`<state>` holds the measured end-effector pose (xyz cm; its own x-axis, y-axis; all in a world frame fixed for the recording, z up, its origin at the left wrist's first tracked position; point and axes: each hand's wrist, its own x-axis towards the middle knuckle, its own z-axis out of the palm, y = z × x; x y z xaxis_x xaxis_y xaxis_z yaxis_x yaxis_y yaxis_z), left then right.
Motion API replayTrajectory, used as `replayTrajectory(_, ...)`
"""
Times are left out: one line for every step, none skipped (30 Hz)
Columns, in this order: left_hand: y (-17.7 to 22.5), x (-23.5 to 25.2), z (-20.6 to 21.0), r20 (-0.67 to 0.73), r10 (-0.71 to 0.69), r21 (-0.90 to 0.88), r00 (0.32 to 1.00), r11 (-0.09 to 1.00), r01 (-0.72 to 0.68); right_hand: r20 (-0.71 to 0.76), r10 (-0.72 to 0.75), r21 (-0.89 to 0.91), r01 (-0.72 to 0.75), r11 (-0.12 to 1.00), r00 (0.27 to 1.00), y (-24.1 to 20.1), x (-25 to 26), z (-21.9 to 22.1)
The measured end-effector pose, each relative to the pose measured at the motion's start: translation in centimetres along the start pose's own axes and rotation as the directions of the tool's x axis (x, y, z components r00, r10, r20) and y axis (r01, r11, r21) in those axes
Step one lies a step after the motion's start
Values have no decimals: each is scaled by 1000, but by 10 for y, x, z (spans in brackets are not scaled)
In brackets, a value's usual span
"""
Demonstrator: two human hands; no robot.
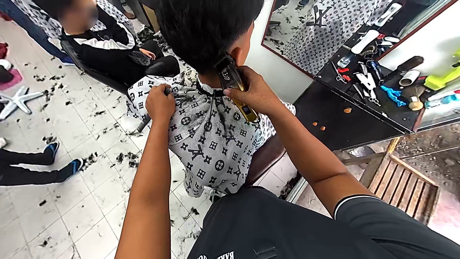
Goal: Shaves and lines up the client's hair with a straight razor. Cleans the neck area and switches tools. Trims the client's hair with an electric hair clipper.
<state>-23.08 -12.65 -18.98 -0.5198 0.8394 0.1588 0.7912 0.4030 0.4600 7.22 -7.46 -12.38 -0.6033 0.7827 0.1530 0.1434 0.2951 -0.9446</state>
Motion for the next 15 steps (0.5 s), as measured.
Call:
replayTrajectory(0, 0, 0, -2, 0, 0, 1000, 1000, 0, 14, 39, 32, -40, 999, 999, 1, -1, -2)
replayTrajectory(0, 1, -1, -4, 0, 2, 1000, 1000, 0, 36, 84, 90, -87, 992, 996, 1, -2, -3)
replayTrajectory(-1, 1, -1, -8, 0, 5, 1000, 1000, 0, 53, 112, 149, -119, 982, 992, 2, -2, -4)
replayTrajectory(-1, 2, 0, -9, -1, 6, 1000, 1000, 1, 55, 116, 180, -124, 976, 992, 1, -1, -4)
replayTrajectory(-1, 2, 0, -6, -1, 5, 1000, 1000, 1, 44, 92, 183, -98, 978, 995, 0, -1, -3)
replayTrajectory(-2, 1, 1, -2, -1, 7, 1000, 1000, 1, 29, 51, 168, -56, 984, 998, -2, 0, -1)
replayTrajectory(-1, 1, 1, -3, 4, 5, 1000, 1000, -4, 22, 13, 150, -16, 989, 1000, -3, 0, 1)
replayTrajectory(-1, 0, 1, -5, 11, -1, 1000, 1000, -11, 27, 1, 146, -5, 989, 1000, -4, -1, 1)
replayTrajectory(-1, -1, 0, -7, 23, -10, 1000, 1000, -23, 43, 21, 168, -28, 985, 999, -4, -2, 0)
replayTrajectory(-1, -1, -1, -12, 27, -9, 1000, 1000, -27, 66, 70, 219, -83, 972, 995, -3, -4, -1)
replayTrajectory(-1, 0, -1, -17, 27, -7, 1000, 1000, -27, 100, 120, 279, -143, 950, 988, -2, -5, -3)
replayTrajectory(-2, 1, 0, -21, 25, -6, 999, 1000, -25, 130, 143, 333, -179, 926, 981, -1, -5, -5)
replayTrajectory(-2, 1, 0, -19, 23, -5, 1000, 1000, -23, 144, 134, 374, -180, 910, 980, -1, -4, -6)
replayTrajectory(-2, 1, 0, -15, 23, -4, 1000, 1000, -23, 138, 101, 397, -148, 906, 985, -2, -3, -6)
replayTrajectory(-2, 1, 1, -11, 24, -2, 1000, 1000, -24, 125, 57, 410, -104, 906, 990, -3, -2, -6)
